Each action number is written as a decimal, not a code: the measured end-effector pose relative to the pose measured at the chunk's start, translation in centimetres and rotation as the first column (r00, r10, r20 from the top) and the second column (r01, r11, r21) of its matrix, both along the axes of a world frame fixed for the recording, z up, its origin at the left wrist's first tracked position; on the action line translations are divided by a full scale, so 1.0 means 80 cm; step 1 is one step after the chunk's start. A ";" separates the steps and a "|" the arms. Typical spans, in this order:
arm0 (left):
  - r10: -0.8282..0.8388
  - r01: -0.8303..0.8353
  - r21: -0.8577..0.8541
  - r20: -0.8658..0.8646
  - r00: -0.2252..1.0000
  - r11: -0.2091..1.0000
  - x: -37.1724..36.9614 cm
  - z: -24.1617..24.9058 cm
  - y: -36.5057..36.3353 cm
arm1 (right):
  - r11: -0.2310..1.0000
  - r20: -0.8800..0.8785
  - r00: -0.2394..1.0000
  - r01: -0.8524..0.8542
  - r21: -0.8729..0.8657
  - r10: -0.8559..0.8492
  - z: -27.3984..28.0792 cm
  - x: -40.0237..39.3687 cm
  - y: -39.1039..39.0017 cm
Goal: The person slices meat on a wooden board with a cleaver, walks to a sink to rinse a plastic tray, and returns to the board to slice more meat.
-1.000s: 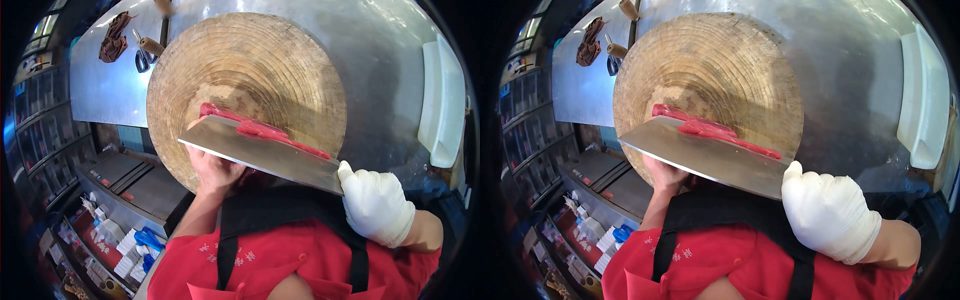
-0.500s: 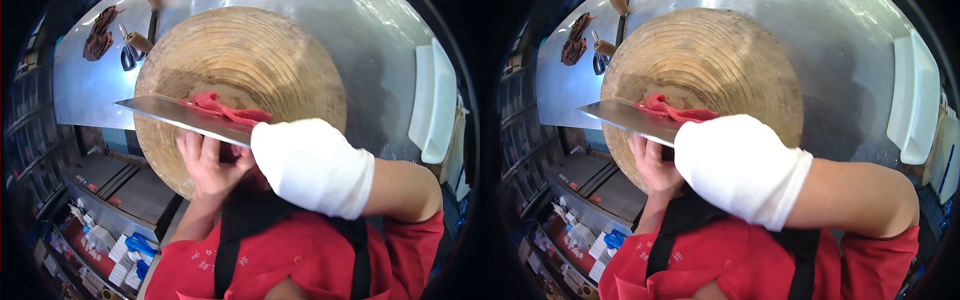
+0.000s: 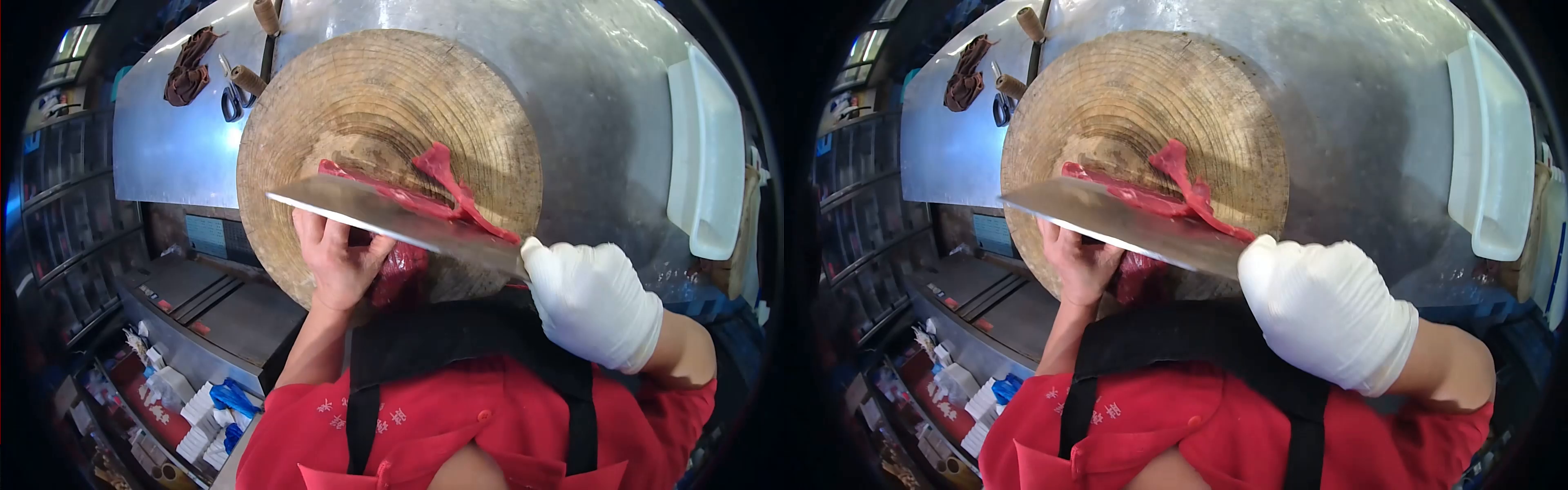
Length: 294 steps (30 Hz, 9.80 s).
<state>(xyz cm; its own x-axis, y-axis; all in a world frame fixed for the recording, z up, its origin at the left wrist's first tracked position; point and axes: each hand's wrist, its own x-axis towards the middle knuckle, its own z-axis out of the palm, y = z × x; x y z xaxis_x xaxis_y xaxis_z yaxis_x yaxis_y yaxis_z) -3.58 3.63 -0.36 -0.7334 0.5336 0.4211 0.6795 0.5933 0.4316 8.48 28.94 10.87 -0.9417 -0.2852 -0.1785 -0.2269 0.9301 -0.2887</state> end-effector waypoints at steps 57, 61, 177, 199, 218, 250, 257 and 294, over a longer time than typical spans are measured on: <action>0.015 -0.059 0.117 0.340 0.940 0.991 0.008 -0.004 -0.017 | 0.992 0.204 0.972 -0.126 0.021 0.120 -0.004 -0.023 -0.001; -0.046 0.046 0.003 0.237 0.970 0.999 0.002 -0.010 -0.024 | 0.994 0.258 0.960 -0.107 -0.016 0.107 -0.009 -0.061 -0.022; -0.015 -0.010 0.124 0.196 0.981 0.992 0.018 -0.020 -0.035 | 0.989 0.260 0.954 -0.148 -0.028 0.150 -0.001 -0.026 -0.008; 0.152 -0.151 0.091 -0.010 0.988 0.984 0.016 -0.003 -0.004 | 0.973 0.044 0.995 0.092 -0.210 -0.085 -0.011 -0.031 -0.006; 0.006 -0.021 0.087 0.170 0.985 0.996 0.020 -0.011 -0.029 | 0.988 0.255 0.956 -0.155 0.008 0.148 -0.004 -0.020 -0.009; 0.095 -0.107 0.056 0.194 0.976 0.993 0.033 -0.019 -0.037 | 0.997 0.143 0.989 -0.050 0.055 0.042 -0.005 0.022 -0.009; -0.008 -0.011 0.132 0.144 0.990 0.991 0.026 -0.020 -0.035 | 0.990 0.223 0.965 -0.140 0.007 0.135 -0.002 -0.022 -0.013; -0.015 -0.067 0.241 0.321 0.947 0.968 0.033 -0.020 -0.039 | 0.987 0.213 0.966 -0.158 0.033 0.147 0.002 -0.019 -0.021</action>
<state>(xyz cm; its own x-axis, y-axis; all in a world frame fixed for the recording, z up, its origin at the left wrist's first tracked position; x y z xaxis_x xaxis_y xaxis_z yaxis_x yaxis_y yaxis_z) -0.93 0.54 -1.98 -0.8625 0.4220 0.2793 0.4684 0.4566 0.7564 6.96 27.30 11.02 -0.8281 -0.4083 -0.3842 -0.3065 0.9035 -0.2995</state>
